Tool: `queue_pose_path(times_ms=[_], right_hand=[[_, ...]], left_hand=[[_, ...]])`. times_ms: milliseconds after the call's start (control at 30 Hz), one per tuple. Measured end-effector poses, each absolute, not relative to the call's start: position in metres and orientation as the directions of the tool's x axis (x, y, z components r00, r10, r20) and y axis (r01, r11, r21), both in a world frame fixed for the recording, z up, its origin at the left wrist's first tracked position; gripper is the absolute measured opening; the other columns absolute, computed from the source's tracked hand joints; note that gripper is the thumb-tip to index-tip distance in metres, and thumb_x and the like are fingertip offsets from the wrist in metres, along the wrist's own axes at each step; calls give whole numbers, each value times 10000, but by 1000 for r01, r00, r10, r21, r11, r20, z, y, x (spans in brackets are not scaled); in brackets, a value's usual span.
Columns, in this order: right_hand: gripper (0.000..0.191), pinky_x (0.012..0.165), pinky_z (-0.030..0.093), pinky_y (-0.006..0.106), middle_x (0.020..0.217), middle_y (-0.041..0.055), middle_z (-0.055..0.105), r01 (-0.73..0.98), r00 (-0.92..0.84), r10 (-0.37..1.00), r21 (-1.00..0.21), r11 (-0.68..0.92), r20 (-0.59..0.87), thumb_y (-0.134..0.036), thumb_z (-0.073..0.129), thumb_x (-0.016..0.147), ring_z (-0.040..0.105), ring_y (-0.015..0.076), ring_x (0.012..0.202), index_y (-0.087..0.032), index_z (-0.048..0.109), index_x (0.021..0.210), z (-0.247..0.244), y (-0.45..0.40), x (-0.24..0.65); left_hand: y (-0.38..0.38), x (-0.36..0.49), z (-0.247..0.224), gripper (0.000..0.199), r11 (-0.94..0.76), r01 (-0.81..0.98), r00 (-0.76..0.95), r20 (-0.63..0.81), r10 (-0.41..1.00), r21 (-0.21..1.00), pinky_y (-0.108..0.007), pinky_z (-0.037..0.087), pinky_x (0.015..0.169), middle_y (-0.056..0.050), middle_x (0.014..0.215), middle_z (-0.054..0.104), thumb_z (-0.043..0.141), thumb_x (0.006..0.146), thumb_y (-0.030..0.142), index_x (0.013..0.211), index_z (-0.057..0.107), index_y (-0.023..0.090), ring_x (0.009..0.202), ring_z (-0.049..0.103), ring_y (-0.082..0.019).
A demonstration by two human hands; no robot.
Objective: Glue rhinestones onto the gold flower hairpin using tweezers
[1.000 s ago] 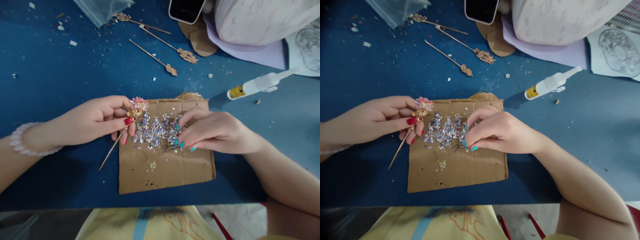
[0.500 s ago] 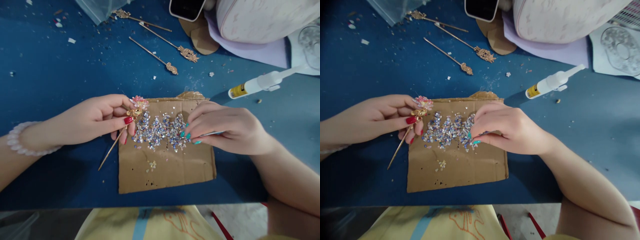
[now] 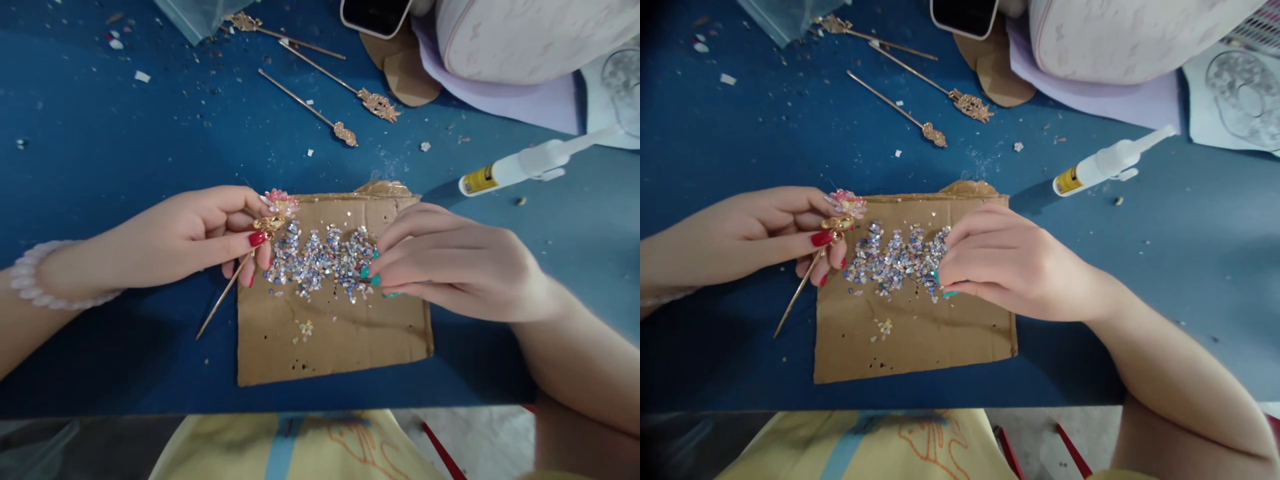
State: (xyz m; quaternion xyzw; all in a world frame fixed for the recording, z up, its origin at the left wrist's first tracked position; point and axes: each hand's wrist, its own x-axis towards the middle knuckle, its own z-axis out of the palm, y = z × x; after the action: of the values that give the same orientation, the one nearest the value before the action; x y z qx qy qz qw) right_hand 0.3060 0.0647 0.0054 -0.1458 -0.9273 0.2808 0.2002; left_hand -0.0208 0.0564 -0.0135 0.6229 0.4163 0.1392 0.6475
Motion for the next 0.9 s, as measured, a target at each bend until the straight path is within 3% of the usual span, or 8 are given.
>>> queue_pose_path(times_ms=[400, 633, 900], right_hand=[[76, 885, 523, 380, 902, 43, 758, 143, -878, 371, -572, 808, 304, -141, 596, 1006, 667, 193, 954, -183, 657, 987, 7, 63, 307], [49, 943, 508, 350, 940, 34, 768, 85, -875, 386, -691, 718, 293, -110, 643, 979, 650, 150, 961, -148, 668, 998, 2, 45, 293], [82, 952, 482, 339, 987, 33, 782, 59, -889, 340, -660, 749, 306, -98, 596, 1001, 617, 151, 967, -131, 671, 992, -4, 35, 285]], left_hand=[[57, -22, -13, 73, 201, 368, 602, -397, 692, 908, -183, 537, 573, -6, 860, 743, 460, 1026, 171, 1067, 519, 182, 657, 706, -89], [56, -22, -15, 68, 195, 321, 618, -361, 698, 927, -174, 560, 575, 19, 858, 736, 459, 1036, 175, 1075, 513, 185, 653, 716, -79], [59, -21, -25, 113, 104, 251, 648, -247, 720, 962, -176, 570, 513, 20, 822, 754, 501, 976, 178, 1075, 553, 193, 609, 734, -96]])
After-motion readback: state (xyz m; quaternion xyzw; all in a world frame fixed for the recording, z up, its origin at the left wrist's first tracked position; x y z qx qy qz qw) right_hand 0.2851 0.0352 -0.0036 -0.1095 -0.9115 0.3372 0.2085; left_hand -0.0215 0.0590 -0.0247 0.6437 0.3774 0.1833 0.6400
